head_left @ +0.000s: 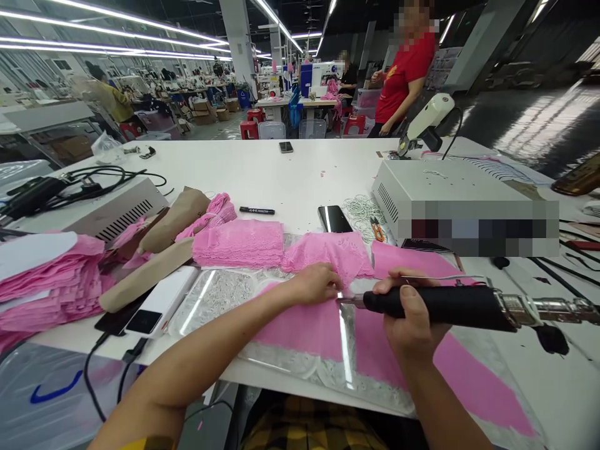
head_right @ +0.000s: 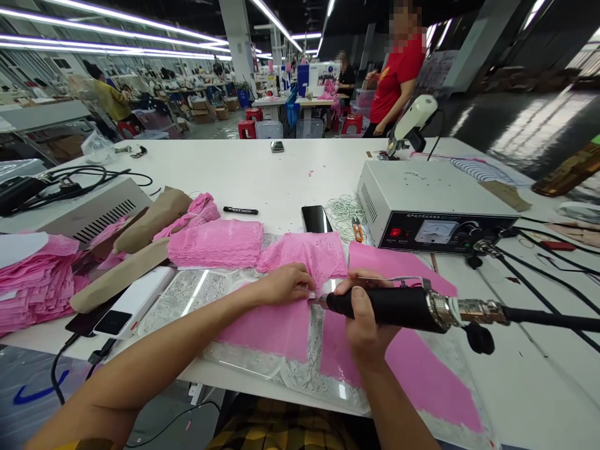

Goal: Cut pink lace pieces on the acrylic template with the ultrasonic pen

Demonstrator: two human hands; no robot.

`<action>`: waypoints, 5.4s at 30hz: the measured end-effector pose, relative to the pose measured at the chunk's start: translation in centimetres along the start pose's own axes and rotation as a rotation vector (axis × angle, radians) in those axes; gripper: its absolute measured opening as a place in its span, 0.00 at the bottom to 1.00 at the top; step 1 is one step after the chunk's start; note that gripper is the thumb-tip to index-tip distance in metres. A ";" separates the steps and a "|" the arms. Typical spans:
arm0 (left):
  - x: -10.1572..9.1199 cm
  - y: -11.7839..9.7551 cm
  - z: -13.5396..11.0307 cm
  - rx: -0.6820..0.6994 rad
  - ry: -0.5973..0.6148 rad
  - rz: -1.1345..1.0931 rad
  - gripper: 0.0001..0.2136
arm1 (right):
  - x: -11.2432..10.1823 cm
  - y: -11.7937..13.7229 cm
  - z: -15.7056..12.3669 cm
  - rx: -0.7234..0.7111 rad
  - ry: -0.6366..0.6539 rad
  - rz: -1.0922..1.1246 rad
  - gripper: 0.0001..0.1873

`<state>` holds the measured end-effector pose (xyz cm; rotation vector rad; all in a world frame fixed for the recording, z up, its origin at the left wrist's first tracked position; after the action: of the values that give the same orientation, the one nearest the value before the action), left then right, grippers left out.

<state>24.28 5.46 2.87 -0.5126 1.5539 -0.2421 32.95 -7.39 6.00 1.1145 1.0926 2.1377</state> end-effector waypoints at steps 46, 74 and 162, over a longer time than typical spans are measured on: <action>0.3 0.2 1.1 -0.043 0.094 -0.095 0.05 | 0.1 0.2 -0.2 0.005 0.034 -0.083 0.09; 1.2 -0.6 -3.9 0.090 -0.165 0.145 0.14 | 0.1 0.4 -0.2 -0.007 0.034 -0.117 0.07; 4.1 -5.3 -8.7 0.135 -0.349 0.288 0.19 | 0.7 1.1 0.4 -0.171 -0.018 -0.172 0.05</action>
<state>16.68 -2.41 2.15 -0.2068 1.2409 -0.0321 32.78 -7.33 7.34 0.9251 0.9418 2.0395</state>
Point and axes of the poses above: each hand's wrist, its own z-axis towards the middle knuckle, its own x-axis out of the palm, y = z × x, the point moved 8 cm from there along z, towards the middle knuckle, and after that the axes turned 2 degrees about x, right-handed, at the moved point
